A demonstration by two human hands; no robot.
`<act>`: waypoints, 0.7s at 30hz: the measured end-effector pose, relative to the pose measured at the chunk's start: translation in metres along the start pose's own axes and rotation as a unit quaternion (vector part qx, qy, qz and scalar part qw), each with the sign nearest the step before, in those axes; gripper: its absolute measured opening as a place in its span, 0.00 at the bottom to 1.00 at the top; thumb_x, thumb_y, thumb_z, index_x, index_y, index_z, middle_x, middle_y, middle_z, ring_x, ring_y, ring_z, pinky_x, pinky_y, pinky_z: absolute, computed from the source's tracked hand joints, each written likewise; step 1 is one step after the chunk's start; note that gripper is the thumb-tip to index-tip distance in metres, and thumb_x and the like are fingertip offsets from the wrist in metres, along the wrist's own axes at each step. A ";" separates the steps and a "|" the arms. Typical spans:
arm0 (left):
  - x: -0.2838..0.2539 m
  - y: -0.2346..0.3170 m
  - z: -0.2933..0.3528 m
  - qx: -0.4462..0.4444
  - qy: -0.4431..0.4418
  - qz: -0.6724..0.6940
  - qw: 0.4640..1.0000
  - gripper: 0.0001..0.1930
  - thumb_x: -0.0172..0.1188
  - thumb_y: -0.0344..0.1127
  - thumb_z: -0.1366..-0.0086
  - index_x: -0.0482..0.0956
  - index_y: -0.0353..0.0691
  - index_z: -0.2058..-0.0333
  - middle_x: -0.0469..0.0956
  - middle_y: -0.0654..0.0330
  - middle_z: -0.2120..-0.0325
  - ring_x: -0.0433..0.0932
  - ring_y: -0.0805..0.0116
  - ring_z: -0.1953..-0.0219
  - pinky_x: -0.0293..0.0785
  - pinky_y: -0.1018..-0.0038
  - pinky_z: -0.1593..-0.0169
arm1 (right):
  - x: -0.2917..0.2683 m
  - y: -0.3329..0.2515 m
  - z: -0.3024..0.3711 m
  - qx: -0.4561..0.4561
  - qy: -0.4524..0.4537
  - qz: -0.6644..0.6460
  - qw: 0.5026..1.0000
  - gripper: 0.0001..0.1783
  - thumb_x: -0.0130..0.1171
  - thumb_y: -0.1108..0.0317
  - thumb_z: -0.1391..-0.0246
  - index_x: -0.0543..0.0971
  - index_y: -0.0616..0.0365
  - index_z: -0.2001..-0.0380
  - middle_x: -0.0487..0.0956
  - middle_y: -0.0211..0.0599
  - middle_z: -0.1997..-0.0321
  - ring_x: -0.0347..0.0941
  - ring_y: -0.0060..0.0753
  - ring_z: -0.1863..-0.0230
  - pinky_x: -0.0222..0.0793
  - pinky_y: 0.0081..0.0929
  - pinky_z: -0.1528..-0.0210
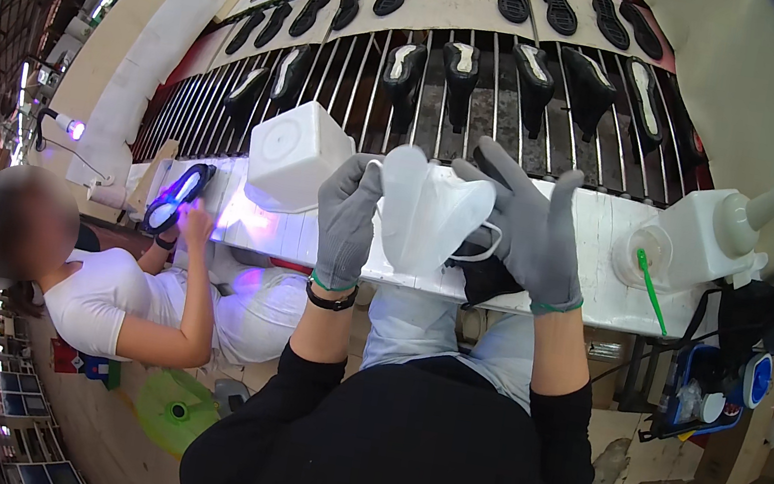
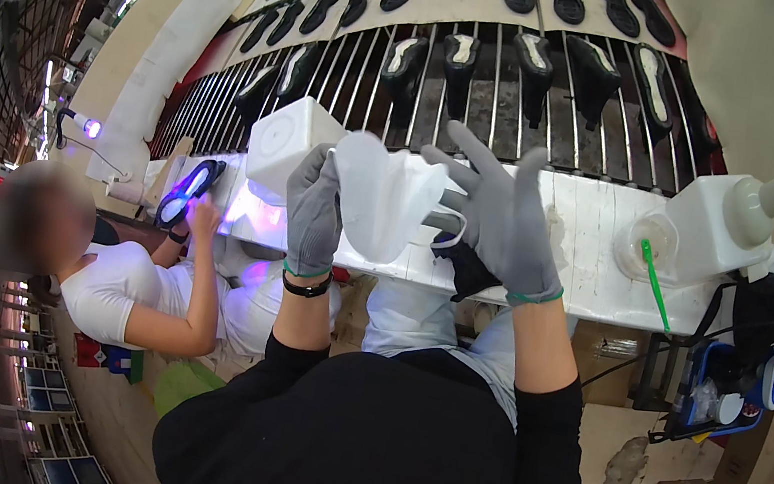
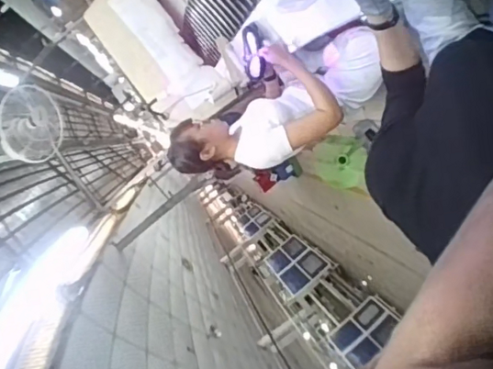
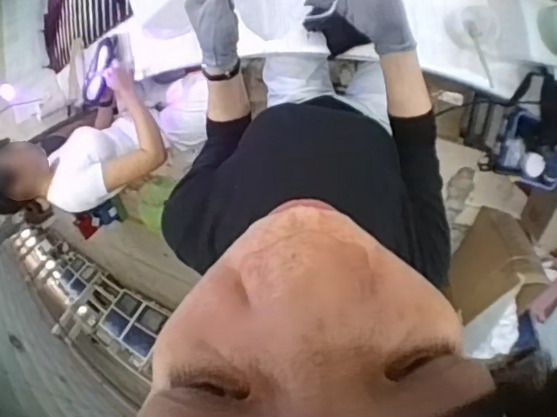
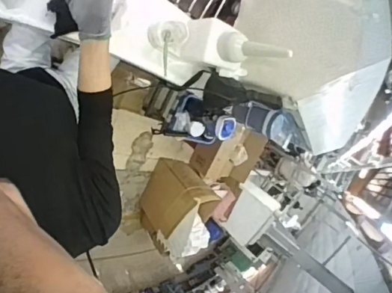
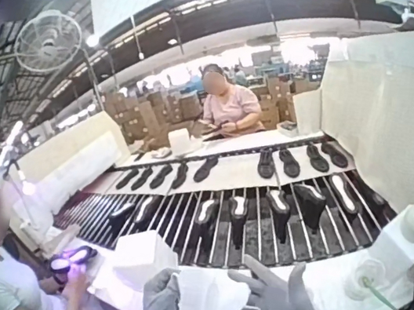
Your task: The person is manufacturing shoes.
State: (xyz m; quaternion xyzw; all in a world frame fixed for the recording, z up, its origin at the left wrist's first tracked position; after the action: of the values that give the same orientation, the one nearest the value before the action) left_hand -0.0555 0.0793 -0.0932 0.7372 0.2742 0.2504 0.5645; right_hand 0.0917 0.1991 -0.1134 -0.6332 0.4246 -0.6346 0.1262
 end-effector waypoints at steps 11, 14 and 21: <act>-0.021 -0.008 -0.007 -0.009 0.105 0.154 0.983 0.13 0.50 0.41 0.28 0.74 0.36 0.58 0.77 0.64 0.68 0.78 0.78 0.66 0.78 0.78 0.62 | 0.000 0.049 0.038 0.031 0.074 0.023 0.997 0.52 0.62 0.71 0.51 0.42 0.65 0.30 0.59 0.50 0.33 0.61 0.38 0.35 0.62 0.34 0.36; -0.025 -0.015 -0.004 -0.050 0.149 0.192 0.969 0.14 0.48 0.40 0.28 0.74 0.35 0.57 0.77 0.63 0.66 0.78 0.76 0.62 0.76 0.78 0.59 | -0.017 0.047 0.039 0.061 0.139 0.172 0.973 0.30 0.60 0.74 0.51 0.67 0.68 0.43 0.76 0.40 0.53 0.72 0.26 0.54 0.70 0.23 0.52; -0.042 0.014 -0.012 0.035 -0.091 0.048 0.994 0.10 0.46 0.31 0.37 0.60 0.37 0.77 0.61 0.61 0.79 0.65 0.70 0.72 0.66 0.73 0.61 | -0.091 -0.001 0.057 0.019 0.270 0.084 0.959 0.12 0.53 0.64 0.39 0.75 0.65 0.65 0.70 0.24 0.80 0.66 0.15 0.78 0.63 0.15 0.72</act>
State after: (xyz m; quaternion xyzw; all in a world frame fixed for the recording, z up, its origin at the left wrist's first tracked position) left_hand -0.0920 0.0557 -0.0791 0.7885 0.1945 0.2000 0.5482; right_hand 0.1591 0.2411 -0.1855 -0.3978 0.4822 -0.7773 0.0713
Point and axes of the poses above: each hand's wrist, its own z-axis away from the middle knuckle, its own x-axis out of the palm, y = z × x, the point moved 8 cm from there along -z, towards the middle knuckle
